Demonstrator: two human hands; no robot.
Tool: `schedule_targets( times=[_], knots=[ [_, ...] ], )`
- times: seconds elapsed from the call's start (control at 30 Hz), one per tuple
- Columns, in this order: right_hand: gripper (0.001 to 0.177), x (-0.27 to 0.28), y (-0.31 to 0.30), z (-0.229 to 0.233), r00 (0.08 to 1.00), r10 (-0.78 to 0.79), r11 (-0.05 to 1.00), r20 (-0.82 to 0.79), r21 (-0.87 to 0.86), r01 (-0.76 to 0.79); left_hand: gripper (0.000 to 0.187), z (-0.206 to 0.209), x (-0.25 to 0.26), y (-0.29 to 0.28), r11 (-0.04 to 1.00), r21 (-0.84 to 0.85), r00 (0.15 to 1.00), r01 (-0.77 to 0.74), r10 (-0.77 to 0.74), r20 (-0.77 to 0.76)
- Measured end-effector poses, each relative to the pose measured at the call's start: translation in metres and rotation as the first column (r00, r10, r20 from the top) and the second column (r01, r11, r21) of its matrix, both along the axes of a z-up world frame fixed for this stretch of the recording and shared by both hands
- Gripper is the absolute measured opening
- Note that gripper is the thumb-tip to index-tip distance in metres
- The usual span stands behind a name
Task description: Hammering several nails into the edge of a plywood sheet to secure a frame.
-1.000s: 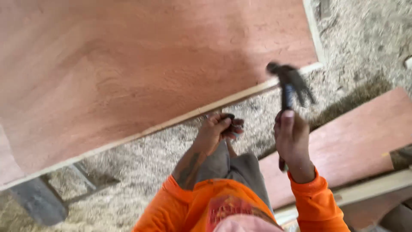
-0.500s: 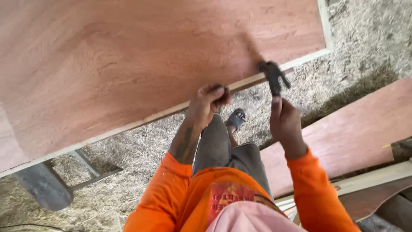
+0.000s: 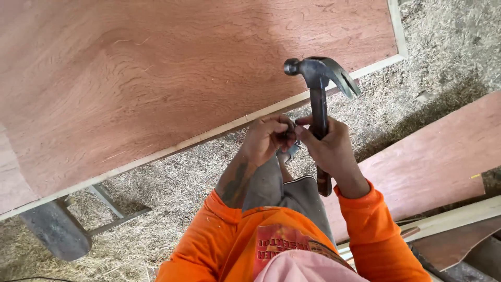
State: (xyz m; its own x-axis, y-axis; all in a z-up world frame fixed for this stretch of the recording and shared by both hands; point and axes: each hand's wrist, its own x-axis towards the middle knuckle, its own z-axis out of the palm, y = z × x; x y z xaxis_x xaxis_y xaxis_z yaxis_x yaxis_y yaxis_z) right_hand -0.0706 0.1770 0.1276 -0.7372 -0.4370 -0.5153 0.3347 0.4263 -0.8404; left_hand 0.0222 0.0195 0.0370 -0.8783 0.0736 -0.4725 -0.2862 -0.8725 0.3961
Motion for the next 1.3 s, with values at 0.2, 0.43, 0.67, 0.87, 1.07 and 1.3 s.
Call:
schedule_targets(
  times=[0.2,0.43,0.67,0.87,1.07,1.3],
  knots=[
    [0.012,0.01,0.008,-0.009,0.996,-0.003,1.0,0.092,-0.031,0.006,0.017,0.002,0.013,0.014,0.999,0.019,0.997,-0.03,0.028,0.078],
    [0.01,0.028,0.003,0.0,0.98,-0.097,0.994,0.175,-0.029,0.103,0.021,-0.009,0.026,0.032,0.995,-0.057,0.996,-0.083,0.084,0.01],
    [0.009,0.04,-0.007,-0.004,0.976,-0.217,0.971,0.022,-0.094,0.218,0.034,0.011,0.02,0.032,0.975,0.033,0.971,-0.218,0.213,0.112],
    [0.011,0.04,-0.012,-0.006,0.941,-0.338,0.938,-0.021,-0.094,0.335,0.026,-0.016,0.026,0.052,0.965,-0.12,0.969,-0.233,0.241,0.057],
    [0.016,0.038,-0.017,-0.017,0.933,-0.359,0.931,0.005,-0.075,0.358,0.022,-0.004,0.018,0.043,0.929,-0.301,0.959,-0.214,0.258,0.115],
    [0.022,0.033,-0.01,-0.026,0.956,-0.287,0.958,-0.06,-0.047,0.284,0.017,-0.009,-0.005,0.012,0.435,-0.899,0.953,-0.045,0.29,0.092]
  ],
)
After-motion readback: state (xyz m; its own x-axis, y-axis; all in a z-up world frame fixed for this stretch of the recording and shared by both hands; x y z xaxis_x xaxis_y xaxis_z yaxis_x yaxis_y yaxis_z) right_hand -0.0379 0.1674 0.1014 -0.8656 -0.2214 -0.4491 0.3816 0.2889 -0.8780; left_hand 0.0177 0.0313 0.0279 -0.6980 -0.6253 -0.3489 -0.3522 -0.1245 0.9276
